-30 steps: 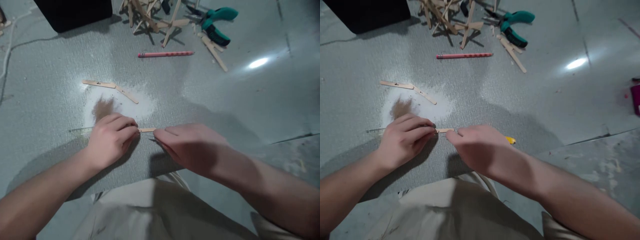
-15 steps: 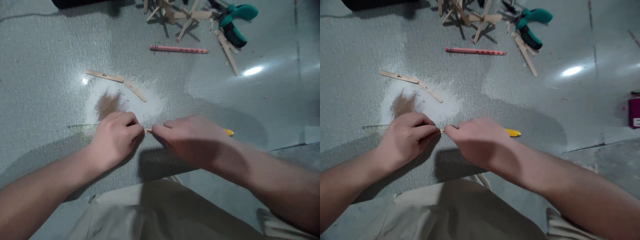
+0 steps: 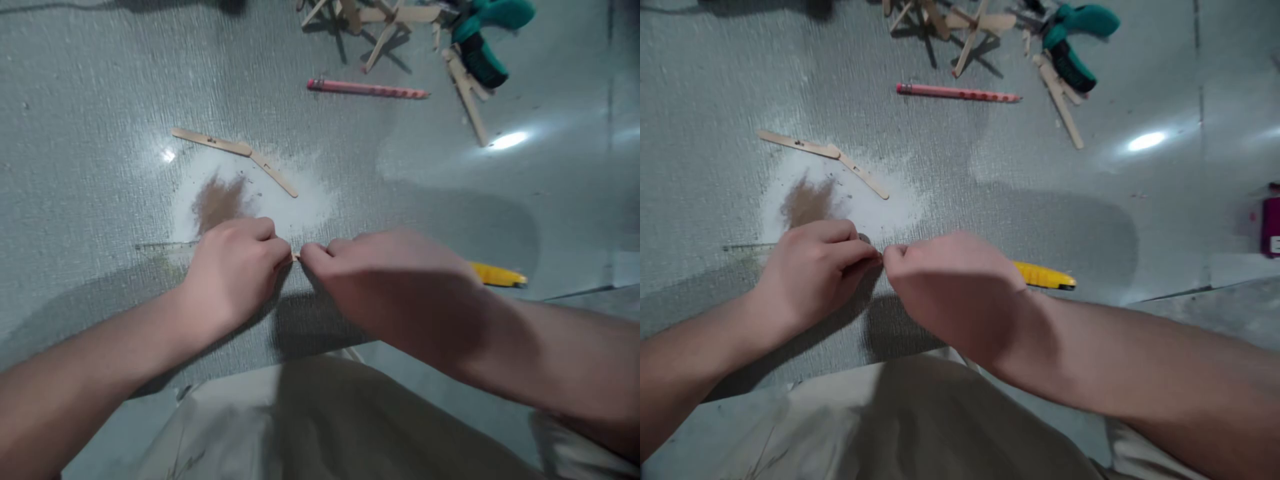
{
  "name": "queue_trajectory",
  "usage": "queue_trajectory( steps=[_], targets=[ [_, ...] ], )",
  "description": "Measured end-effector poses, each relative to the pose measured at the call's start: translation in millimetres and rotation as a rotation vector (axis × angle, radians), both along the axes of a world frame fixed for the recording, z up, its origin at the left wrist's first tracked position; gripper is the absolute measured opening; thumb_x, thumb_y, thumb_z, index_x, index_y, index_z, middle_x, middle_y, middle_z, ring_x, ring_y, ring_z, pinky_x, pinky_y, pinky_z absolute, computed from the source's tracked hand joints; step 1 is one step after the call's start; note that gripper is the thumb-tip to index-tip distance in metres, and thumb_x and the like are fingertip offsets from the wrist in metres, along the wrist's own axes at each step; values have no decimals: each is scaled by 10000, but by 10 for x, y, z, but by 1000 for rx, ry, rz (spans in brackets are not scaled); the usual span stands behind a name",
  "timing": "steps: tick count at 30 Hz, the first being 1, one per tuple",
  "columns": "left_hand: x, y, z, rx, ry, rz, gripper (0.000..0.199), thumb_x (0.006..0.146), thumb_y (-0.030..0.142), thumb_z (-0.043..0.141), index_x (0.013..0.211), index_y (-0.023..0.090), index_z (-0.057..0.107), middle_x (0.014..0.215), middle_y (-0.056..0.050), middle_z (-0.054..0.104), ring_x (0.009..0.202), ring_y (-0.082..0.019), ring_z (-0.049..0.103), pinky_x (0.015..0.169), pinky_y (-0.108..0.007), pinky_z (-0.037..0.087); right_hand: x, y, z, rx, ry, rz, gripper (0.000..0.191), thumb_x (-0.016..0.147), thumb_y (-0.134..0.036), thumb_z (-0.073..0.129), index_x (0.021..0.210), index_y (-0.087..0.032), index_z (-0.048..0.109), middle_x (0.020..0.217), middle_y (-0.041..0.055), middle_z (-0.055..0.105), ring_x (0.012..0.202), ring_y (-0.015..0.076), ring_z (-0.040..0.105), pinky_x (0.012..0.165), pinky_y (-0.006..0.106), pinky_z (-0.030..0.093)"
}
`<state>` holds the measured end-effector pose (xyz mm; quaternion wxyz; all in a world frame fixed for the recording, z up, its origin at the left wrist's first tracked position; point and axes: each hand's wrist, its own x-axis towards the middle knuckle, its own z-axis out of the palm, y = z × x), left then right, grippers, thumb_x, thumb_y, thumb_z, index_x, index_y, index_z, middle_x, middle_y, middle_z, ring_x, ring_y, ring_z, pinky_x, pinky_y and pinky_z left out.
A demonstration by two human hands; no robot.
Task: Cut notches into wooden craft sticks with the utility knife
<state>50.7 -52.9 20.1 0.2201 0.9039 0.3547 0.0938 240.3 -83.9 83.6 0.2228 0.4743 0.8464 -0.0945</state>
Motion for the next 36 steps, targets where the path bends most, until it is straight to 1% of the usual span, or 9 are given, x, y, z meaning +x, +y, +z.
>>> queue_trajectory(
  steps=[3, 7, 15, 20, 23, 25, 28, 33, 36],
  targets=[
    [15, 5, 4, 15, 25, 17, 254, 908, 201, 582, 708, 199, 739, 658, -39, 616, 615, -178, 569, 514, -315, 332, -65, 13, 59, -11, -78, 2, 232, 758, 2, 471, 663, -203, 524, 499, 42, 486, 399, 149, 341, 490, 320, 100],
    [31, 15, -16, 10, 22, 30, 271, 896, 202, 577, 666, 200, 720, 645, -39, 630, 601, -176, 582, 489, -312, 326, -98, 64, 90, -93, -132, 9, 220, 749, -10, 505, 678, -218, 522, 496, 20, 456, 392, 140, 266, 453, 318, 110],
    [44, -8, -38, 22, 24, 58, 266, 905, 205, 572, 707, 199, 749, 675, -48, 640, 643, -193, 604, 490, -310, 301, -26, 65, 24, -161, -171, 18, 204, 785, -34, 585, 798, -236, 561, 532, -10, 465, 425, 134, 256, 459, 316, 132],
    [71, -46, 29, 73, 85, 95, 235, 893, 206, 577, 723, 183, 739, 701, -61, 665, 595, -189, 582, 469, -320, 239, -29, 71, 3, -170, -123, -75, 188, 845, -66, 572, 777, -242, 575, 522, -18, 437, 426, 128, 242, 455, 296, 158],
    [77, -61, 58, 25, 102, 114, 256, 934, 273, 602, 729, 173, 718, 700, -61, 687, 589, -195, 603, 480, -315, 259, -44, 123, 29, -138, -76, -94, 226, 830, -71, 616, 694, -247, 575, 509, -21, 412, 422, 117, 235, 466, 284, 169],
    [73, -71, 59, -32, 85, 118, 258, 955, 324, 630, 760, 172, 704, 694, -52, 702, 609, -202, 633, 496, -312, 303, -74, 161, 57, -146, -132, -77, 241, 807, -57, 634, 662, -245, 589, 503, -17, 404, 415, 119, 255, 475, 290, 173],
    [64, -85, 49, -123, 30, 111, 154, 939, 309, 686, 869, 174, 708, 699, -31, 724, 636, -202, 671, 529, -301, 369, -132, 194, 98, -184, -223, -44, 239, 798, -35, 628, 666, -232, 604, 499, -11, 406, 422, 132, 298, 488, 302, 182],
    [75, -76, 47, -219, -3, 100, 117, 907, 283, 746, 939, 174, 715, 747, -45, 750, 688, -227, 706, 573, -302, 421, -145, 114, 75, -185, -177, -39, 206, 792, -39, 604, 701, -224, 598, 533, 8, 506, 440, 134, 343, 488, 311, 180],
    [106, -74, 52, -230, 28, 123, 102, 918, 291, 716, 931, 190, 728, 746, -50, 746, 686, -244, 704, 559, -305, 401, -114, 37, 13, -138, -163, -48, 178, 814, -73, 561, 747, -221, 632, 560, 33, 589, 418, 131, 314, 469, 318, 161]
  ],
)
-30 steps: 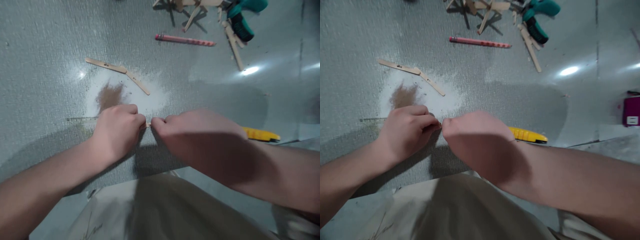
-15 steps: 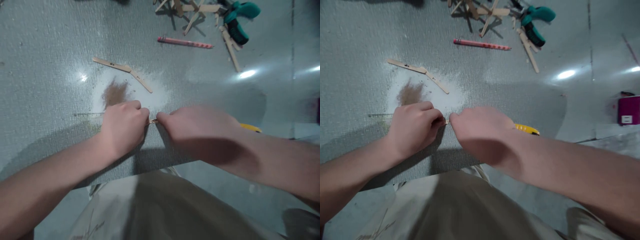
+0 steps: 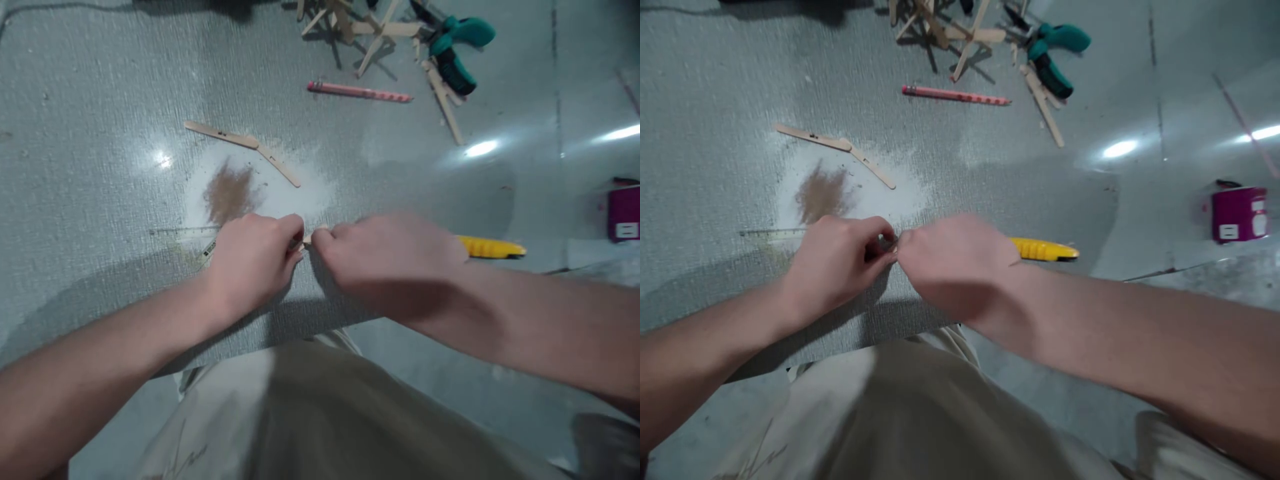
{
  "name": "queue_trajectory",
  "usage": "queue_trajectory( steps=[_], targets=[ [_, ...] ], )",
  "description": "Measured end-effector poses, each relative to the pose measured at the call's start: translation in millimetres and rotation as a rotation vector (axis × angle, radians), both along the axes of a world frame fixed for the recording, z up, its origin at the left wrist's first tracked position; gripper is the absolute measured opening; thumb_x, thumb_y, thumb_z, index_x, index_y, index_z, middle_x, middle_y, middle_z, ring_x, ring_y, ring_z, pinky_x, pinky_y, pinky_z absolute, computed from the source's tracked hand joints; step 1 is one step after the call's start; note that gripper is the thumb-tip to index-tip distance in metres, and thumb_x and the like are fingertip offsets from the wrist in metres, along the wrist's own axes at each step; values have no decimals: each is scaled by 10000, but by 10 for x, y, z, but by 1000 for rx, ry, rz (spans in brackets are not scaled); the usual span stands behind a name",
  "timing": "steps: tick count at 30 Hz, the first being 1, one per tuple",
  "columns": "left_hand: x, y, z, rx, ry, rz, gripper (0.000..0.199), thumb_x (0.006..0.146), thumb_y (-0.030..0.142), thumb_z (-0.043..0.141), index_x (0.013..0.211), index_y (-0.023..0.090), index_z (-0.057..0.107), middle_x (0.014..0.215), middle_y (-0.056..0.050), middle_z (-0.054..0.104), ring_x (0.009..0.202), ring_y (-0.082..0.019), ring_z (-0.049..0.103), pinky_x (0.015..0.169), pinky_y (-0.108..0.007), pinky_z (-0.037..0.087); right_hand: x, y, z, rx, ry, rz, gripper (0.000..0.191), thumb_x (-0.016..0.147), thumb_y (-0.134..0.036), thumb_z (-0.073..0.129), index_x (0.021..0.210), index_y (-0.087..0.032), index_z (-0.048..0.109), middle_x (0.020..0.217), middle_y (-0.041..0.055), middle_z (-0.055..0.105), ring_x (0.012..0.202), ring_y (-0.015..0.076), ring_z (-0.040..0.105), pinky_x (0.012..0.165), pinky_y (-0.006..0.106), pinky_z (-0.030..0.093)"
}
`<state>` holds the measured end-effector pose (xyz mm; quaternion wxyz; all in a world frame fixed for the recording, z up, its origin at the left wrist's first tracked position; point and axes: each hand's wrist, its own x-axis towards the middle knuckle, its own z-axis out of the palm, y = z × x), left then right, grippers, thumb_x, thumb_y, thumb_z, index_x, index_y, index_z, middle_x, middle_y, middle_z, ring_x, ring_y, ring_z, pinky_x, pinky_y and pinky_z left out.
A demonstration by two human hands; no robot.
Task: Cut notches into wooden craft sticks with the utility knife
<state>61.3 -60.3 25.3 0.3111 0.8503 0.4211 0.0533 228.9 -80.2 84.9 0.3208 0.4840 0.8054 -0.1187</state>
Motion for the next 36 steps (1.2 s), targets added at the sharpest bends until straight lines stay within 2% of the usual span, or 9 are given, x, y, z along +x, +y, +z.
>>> queue_trajectory(
  steps=[5, 10, 14, 17, 21, 24, 27, 30, 36],
  targets=[
    [26, -22, 16, 30, 40, -22, 116, 935, 260, 659, 950, 209, 762, 784, -44, 743, 715, -252, 693, 528, -318, 323, 74, 43, -47, -27, 40, 4, 196, 827, -67, 556, 848, -195, 703, 642, 62, 683, 458, 145, 442, 510, 315, 157],
    [-16, 11, -7, 136, -7, -83, 172, 946, 251, 630, 897, 219, 792, 798, -52, 709, 826, -260, 670, 568, -327, 381, 158, 187, -61, -90, -57, 185, 221, 922, -117, 529, 968, -173, 738, 788, 98, 734, 652, 223, 624, 577, 325, 199],
    [-48, 84, -82, 261, -73, -113, 294, 898, 329, 720, 1154, 190, 757, 1146, -134, 691, 1142, -371, 600, 867, -472, 518, 240, 220, -78, -10, 51, 210, 212, 933, -147, 522, 948, -157, 733, 742, 81, 713, 614, 184, 571, 599, 319, 194],
    [-67, 123, -140, 281, -107, -176, 422, 907, 301, 695, 1327, 260, 690, 1399, -153, 588, 1324, -421, 507, 1055, -618, 432, 326, 195, -21, 63, 122, 177, 221, 919, -157, 507, 968, -149, 722, 730, 70, 692, 620, 170, 533, 618, 317, 184],
    [-93, 171, -157, 307, -64, -289, 416, 930, 314, 693, 1345, 340, 681, 1611, -90, 435, 1541, -450, 296, 1212, -702, 233, 419, 69, 84, 5, -32, 36, 184, 885, -177, 509, 921, -177, 690, 693, 37, 620, 554, 154, 423, 591, 315, 142],
    [-102, 235, -147, 308, -22, -341, 475, 928, 518, 720, 1354, 311, 679, 1662, -64, 384, 1579, -486, 205, 1236, -749, 109, 435, -78, 69, -67, -1, -28, 111, 879, -186, 521, 849, -191, 628, 662, 11, 562, 511, 139, 307, 549, 309, 120],
    [-103, 287, -169, 304, -34, -364, 588, 982, 667, 562, 1422, 281, 623, 1669, -57, 384, 1575, -504, 205, 1206, -798, 89, 405, -196, -21, -44, 92, -60, 113, 879, -140, 502, 844, -190, 597, 643, 3, 553, 500, 134, 295, 538, 304, 129],
    [-104, 297, -215, 291, -69, -328, 637, 1009, 709, 444, 1473, 293, 572, 1680, -38, 373, 1583, -487, 217, 1222, -787, 69, 353, -242, -112, 29, 163, -74, 166, 906, -110, 471, 847, -184, 607, 633, 12, 567, 502, 141, 348, 542, 311, 144],
    [-109, 288, -250, 315, -38, -329, 644, 992, 704, 471, 1501, 316, 538, 1693, -15, 359, 1597, -448, 231, 1274, -729, 95, 284, -251, -219, 186, 210, -14, 191, 914, -92, 476, 782, -182, 581, 580, -1, 509, 490, 144, 402, 532, 287, 125]
  ],
)
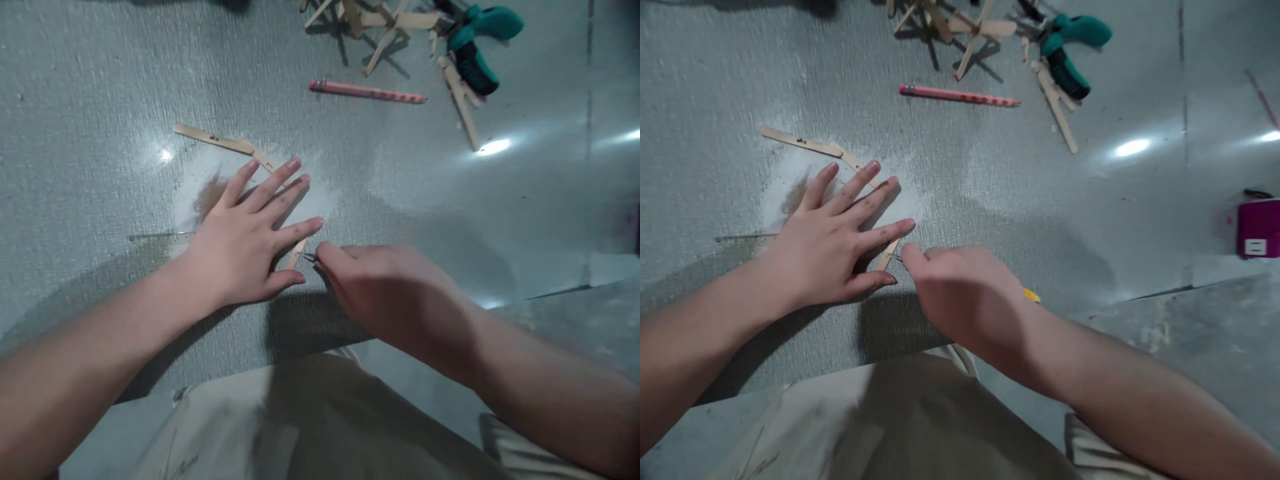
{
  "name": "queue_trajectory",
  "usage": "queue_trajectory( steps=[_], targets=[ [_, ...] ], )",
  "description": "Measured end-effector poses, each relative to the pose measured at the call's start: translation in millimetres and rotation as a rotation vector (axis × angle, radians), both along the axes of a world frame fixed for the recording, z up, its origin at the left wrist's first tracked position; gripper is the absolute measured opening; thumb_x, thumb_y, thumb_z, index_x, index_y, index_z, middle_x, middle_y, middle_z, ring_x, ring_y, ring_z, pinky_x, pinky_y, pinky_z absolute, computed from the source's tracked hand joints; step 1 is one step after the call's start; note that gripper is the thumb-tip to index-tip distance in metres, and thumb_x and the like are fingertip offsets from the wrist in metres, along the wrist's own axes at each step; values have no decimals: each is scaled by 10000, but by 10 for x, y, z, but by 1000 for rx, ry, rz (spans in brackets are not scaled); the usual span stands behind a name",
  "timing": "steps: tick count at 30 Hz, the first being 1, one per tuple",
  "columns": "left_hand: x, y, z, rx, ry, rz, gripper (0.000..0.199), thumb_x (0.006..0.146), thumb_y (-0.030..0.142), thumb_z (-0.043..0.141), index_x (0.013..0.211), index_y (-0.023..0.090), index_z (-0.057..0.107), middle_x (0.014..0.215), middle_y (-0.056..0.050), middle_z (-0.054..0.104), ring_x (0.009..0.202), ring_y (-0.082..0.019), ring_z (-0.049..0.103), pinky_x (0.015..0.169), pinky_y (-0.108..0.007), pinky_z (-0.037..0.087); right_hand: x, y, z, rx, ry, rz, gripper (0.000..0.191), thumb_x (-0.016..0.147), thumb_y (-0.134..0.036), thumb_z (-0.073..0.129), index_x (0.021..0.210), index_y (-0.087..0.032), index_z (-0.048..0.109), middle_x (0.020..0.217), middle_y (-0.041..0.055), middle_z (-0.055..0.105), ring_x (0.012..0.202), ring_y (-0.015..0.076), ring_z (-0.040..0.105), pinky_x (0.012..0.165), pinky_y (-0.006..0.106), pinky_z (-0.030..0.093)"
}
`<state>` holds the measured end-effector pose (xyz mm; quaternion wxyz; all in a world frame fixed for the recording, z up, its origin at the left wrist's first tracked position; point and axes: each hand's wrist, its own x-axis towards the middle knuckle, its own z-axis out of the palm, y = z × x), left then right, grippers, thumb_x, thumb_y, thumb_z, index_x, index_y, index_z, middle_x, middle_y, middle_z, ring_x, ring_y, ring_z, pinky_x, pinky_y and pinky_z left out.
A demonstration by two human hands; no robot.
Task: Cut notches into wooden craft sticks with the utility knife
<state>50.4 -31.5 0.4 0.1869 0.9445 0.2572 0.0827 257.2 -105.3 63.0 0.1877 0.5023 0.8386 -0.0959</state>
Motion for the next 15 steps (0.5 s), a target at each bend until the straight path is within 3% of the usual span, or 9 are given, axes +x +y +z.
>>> queue_trajectory(
  steps=[8, 15],
  targets=[
    [-2, 9, -14, 8, 34, -15, 661, 964, 717, 502, 1540, 395, 461, 1689, 38, 366, 1608, -398, 243, 1302, -694, 118, -22, -41, -65, 130, 10, 45, 193, 887, -72, 466, 774, -178, 580, 540, 0, 493, 454, 137, 356, 535, 288, 105],
    [5, 13, -5, 44, 67, -24, 670, 979, 722, 469, 1552, 377, 451, 1693, 33, 364, 1611, -383, 243, 1309, -669, 136, -2, -52, -102, 66, 16, 14, 189, 929, -116, 458, 818, -183, 595, 579, 14, 543, 467, 153, 368, 528, 298, 124]
  ],
)
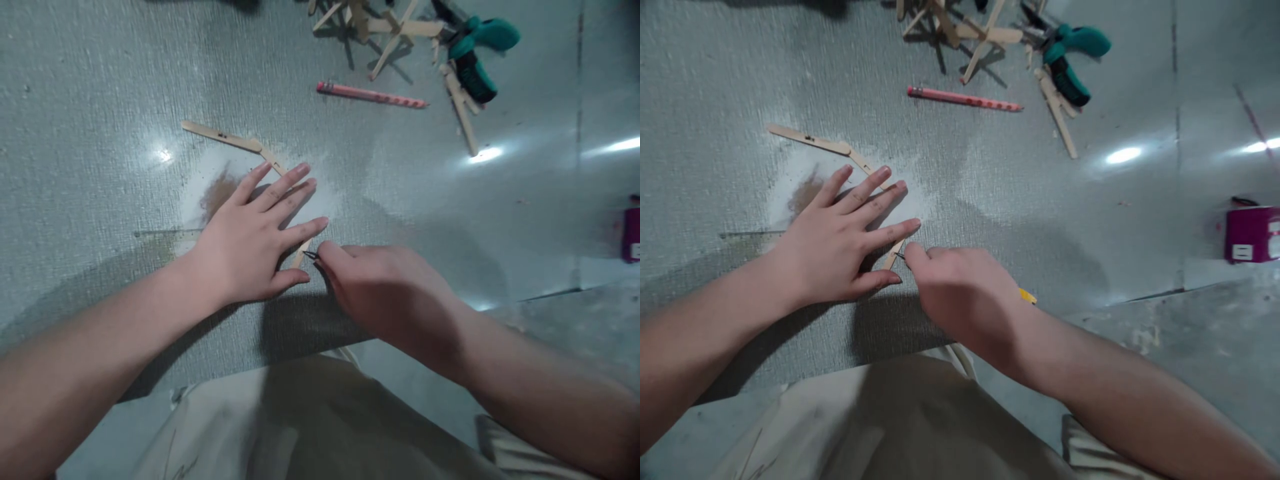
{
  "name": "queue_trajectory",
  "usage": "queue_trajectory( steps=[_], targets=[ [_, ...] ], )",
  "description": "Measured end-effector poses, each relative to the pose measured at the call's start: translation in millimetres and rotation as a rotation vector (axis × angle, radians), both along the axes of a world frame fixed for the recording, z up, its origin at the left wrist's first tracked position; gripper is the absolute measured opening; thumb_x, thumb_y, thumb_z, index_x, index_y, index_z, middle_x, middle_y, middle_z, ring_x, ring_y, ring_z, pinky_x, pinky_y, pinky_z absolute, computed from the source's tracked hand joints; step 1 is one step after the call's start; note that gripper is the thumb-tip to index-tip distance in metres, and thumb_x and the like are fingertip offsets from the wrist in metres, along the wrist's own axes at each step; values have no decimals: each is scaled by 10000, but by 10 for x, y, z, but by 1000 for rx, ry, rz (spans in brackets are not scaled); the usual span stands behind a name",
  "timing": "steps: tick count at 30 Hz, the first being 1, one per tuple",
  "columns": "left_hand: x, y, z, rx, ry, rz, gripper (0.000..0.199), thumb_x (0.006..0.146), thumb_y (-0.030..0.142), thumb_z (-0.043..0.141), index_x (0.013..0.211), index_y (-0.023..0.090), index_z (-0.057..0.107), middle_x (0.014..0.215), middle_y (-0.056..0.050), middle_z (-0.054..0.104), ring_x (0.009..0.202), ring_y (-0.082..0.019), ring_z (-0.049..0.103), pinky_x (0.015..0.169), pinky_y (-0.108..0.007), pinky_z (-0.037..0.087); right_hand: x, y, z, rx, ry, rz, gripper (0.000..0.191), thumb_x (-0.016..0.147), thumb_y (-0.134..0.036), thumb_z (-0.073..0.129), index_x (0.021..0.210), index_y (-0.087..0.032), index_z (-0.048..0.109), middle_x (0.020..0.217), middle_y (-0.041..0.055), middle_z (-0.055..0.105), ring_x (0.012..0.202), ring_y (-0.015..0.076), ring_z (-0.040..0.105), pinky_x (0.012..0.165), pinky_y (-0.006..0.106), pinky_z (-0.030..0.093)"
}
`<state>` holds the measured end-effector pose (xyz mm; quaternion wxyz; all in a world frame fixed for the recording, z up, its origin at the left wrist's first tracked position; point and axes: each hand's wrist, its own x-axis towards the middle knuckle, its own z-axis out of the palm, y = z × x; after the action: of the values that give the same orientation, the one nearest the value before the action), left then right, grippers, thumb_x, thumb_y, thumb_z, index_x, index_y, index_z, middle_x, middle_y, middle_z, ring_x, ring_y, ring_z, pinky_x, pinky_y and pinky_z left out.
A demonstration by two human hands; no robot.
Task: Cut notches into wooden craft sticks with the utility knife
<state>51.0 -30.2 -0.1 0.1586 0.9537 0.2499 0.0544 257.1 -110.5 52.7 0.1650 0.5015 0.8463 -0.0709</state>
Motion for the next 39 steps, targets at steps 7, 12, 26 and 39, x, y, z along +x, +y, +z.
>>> queue_trajectory(
  steps=[7, 12, 26, 39],
  targets=[
    [5, 6, 4, 35, 35, -12, 692, 986, 738, 432, 1550, 339, 460, 1697, 11, 355, 1613, -382, 234, 1309, -663, 142, 0, 2, 5, -27, 5, -31, 207, 953, -119, 449, 832, -176, 607, 613, 18, 566, 487, 139, 353, 543, 305, 142],
    [-1, 3, -12, 33, 33, -17, 710, 998, 740, 379, 1575, 329, 421, 1711, 8, 327, 1614, -385, 227, 1308, -662, 127, -5, 1, -2, -33, 3, -37, 209, 983, -170, 456, 830, -178, 599, 608, 17, 556, 494, 141, 353, 552, 303, 129],
    [5, -1, -3, -121, -82, 24, 609, 967, 676, 518, 1509, 399, 513, 1667, 45, 411, 1601, -397, 265, 1313, -676, 98, -137, -72, 36, 83, -97, -33, 217, 878, -28, 468, 782, -151, 621, 570, 23, 559, 464, 136, 436, 541, 285, 126],
    [4, 4, 6, -119, -73, 19, 617, 972, 686, 487, 1508, 382, 508, 1671, 42, 405, 1603, -395, 262, 1312, -678, 111, -86, -90, -40, 76, -80, -52, 138, 915, -122, 541, 844, -155, 654, 596, 8, 581, 467, 145, 479, 521, 291, 178]
  ],
)
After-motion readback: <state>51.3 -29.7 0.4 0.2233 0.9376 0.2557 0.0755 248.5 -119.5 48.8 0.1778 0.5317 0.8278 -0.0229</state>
